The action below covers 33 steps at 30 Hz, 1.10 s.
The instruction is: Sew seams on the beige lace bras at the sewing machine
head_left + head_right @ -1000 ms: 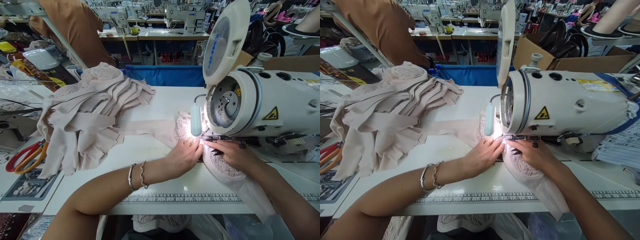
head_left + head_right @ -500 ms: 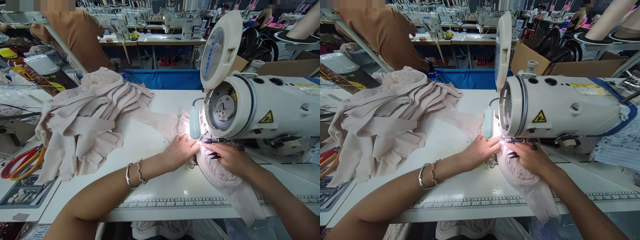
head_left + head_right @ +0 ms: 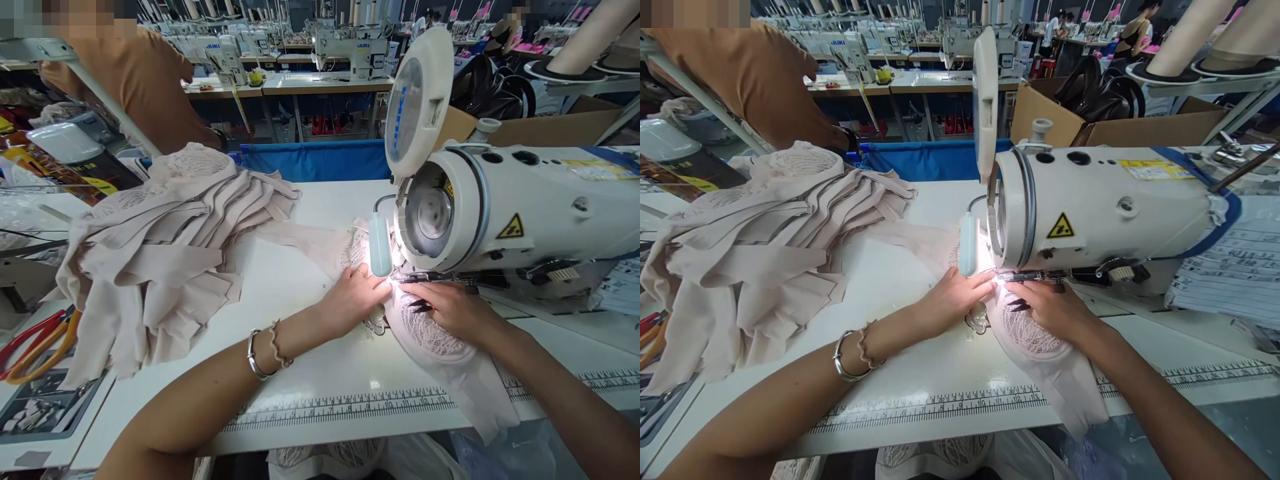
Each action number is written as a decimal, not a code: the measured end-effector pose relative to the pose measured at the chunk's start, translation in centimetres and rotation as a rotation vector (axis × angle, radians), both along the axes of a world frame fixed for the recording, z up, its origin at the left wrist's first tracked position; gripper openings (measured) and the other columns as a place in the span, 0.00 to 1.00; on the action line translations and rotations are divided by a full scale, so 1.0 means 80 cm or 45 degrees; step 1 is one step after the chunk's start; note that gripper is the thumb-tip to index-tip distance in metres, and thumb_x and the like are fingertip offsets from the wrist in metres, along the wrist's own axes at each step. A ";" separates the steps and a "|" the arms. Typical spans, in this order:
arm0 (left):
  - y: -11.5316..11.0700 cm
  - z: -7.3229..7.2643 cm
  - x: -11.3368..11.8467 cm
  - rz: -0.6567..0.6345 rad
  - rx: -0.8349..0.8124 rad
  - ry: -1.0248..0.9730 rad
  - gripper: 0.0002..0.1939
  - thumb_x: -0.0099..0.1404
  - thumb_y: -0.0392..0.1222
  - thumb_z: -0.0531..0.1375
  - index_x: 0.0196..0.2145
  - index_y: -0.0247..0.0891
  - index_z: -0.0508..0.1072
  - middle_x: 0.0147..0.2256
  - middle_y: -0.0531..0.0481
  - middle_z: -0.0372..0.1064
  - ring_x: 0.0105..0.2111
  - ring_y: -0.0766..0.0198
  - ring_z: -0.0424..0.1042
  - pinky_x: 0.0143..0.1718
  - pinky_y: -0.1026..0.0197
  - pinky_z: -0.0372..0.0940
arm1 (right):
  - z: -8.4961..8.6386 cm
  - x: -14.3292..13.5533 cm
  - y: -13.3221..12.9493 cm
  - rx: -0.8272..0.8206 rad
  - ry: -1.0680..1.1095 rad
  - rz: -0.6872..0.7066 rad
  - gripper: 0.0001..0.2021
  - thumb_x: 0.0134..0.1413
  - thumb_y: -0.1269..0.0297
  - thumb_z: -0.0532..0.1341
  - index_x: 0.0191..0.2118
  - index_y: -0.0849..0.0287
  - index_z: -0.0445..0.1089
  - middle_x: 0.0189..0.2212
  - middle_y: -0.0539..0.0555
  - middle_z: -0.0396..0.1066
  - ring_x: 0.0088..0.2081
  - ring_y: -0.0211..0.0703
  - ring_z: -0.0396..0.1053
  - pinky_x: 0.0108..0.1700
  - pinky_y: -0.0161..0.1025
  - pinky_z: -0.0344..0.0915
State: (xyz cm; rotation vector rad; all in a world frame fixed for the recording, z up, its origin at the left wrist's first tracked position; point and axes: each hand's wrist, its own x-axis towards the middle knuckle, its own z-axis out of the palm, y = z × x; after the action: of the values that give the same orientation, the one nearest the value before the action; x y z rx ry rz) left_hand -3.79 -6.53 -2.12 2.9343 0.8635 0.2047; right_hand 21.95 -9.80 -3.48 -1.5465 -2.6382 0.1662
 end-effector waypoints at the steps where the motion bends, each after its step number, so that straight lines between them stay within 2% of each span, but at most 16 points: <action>1: 0.001 0.000 0.000 0.002 -0.009 0.008 0.17 0.63 0.19 0.49 0.42 0.35 0.69 0.47 0.44 0.72 0.35 0.61 0.64 0.36 0.57 0.53 | 0.000 0.000 0.000 -0.010 0.003 -0.001 0.32 0.50 0.78 0.52 0.60 0.49 0.71 0.53 0.51 0.77 0.51 0.48 0.76 0.51 0.43 0.75; 5: 0.002 0.002 -0.001 0.007 -0.028 0.029 0.19 0.59 0.17 0.49 0.40 0.36 0.68 0.46 0.45 0.72 0.36 0.60 0.65 0.36 0.57 0.53 | 0.002 -0.004 0.000 -0.024 0.014 -0.002 0.32 0.51 0.78 0.52 0.60 0.49 0.71 0.51 0.51 0.78 0.49 0.48 0.76 0.49 0.43 0.74; 10: 0.003 0.001 -0.001 0.010 -0.022 0.018 0.20 0.59 0.16 0.49 0.40 0.36 0.68 0.46 0.44 0.72 0.40 0.58 0.66 0.38 0.57 0.55 | 0.004 -0.011 0.000 0.018 -0.013 -0.094 0.24 0.54 0.73 0.55 0.55 0.53 0.73 0.42 0.54 0.81 0.41 0.48 0.77 0.38 0.39 0.70; 14: 0.007 -0.004 -0.004 0.005 0.028 0.027 0.21 0.60 0.17 0.49 0.42 0.36 0.69 0.45 0.43 0.73 0.40 0.58 0.66 0.37 0.57 0.55 | -0.004 -0.013 0.006 0.003 -0.015 -0.279 0.12 0.58 0.62 0.59 0.46 0.52 0.74 0.34 0.53 0.80 0.33 0.47 0.75 0.34 0.39 0.66; 18: 0.003 -0.009 0.000 0.019 0.152 -0.017 0.16 0.63 0.19 0.50 0.39 0.35 0.70 0.42 0.43 0.72 0.38 0.58 0.66 0.37 0.57 0.56 | -0.007 -0.010 0.011 -0.049 0.015 -0.443 0.14 0.58 0.49 0.61 0.42 0.51 0.75 0.36 0.54 0.80 0.33 0.50 0.75 0.34 0.42 0.67; 21: -0.016 -0.013 0.015 0.053 0.271 -0.090 0.12 0.68 0.24 0.50 0.38 0.33 0.71 0.39 0.42 0.72 0.35 0.59 0.66 0.36 0.57 0.58 | -0.010 -0.009 0.013 0.023 0.069 -0.414 0.11 0.58 0.55 0.61 0.41 0.52 0.76 0.37 0.55 0.80 0.36 0.52 0.76 0.37 0.43 0.69; 23: -0.035 -0.015 0.029 0.074 0.291 -0.131 0.11 0.73 0.35 0.52 0.35 0.33 0.71 0.36 0.42 0.72 0.34 0.58 0.67 0.37 0.56 0.61 | -0.016 -0.009 0.013 0.084 0.099 -0.389 0.10 0.60 0.61 0.58 0.41 0.53 0.76 0.38 0.56 0.80 0.39 0.52 0.77 0.40 0.43 0.70; 26: -0.062 -0.016 0.045 0.136 0.331 -0.110 0.24 0.74 0.57 0.52 0.32 0.32 0.72 0.35 0.37 0.73 0.40 0.50 0.71 0.42 0.50 0.65 | -0.030 -0.007 0.013 0.138 0.102 -0.395 0.13 0.64 0.65 0.54 0.44 0.55 0.77 0.40 0.59 0.80 0.40 0.52 0.77 0.42 0.43 0.70; 28: -0.074 -0.017 0.049 0.174 0.398 -0.067 0.24 0.73 0.56 0.53 0.38 0.29 0.73 0.43 0.30 0.74 0.49 0.42 0.71 0.48 0.45 0.66 | -0.038 -0.002 0.011 0.160 0.099 -0.390 0.14 0.64 0.65 0.54 0.46 0.56 0.76 0.41 0.60 0.80 0.39 0.53 0.77 0.41 0.44 0.70; 30: -0.078 -0.018 0.049 0.193 0.432 -0.022 0.22 0.72 0.49 0.53 0.49 0.23 0.72 0.52 0.25 0.71 0.55 0.38 0.69 0.53 0.41 0.65 | -0.042 0.004 0.008 0.181 0.092 -0.359 0.13 0.63 0.64 0.55 0.46 0.56 0.76 0.41 0.59 0.80 0.37 0.52 0.76 0.40 0.44 0.71; 33: -0.078 -0.021 0.047 0.202 0.425 0.052 0.25 0.72 0.41 0.52 0.59 0.17 0.66 0.57 0.23 0.67 0.59 0.36 0.67 0.56 0.40 0.64 | -0.035 0.009 0.001 0.249 0.084 -0.171 0.19 0.60 0.71 0.54 0.51 0.55 0.75 0.40 0.57 0.79 0.38 0.48 0.76 0.39 0.41 0.72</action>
State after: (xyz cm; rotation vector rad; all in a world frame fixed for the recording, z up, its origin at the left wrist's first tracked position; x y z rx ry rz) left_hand -0.04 -12.76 -3.80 3.1815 1.1744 0.3296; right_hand 22.64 -9.72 -6.32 -1.6145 -2.4089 -0.0469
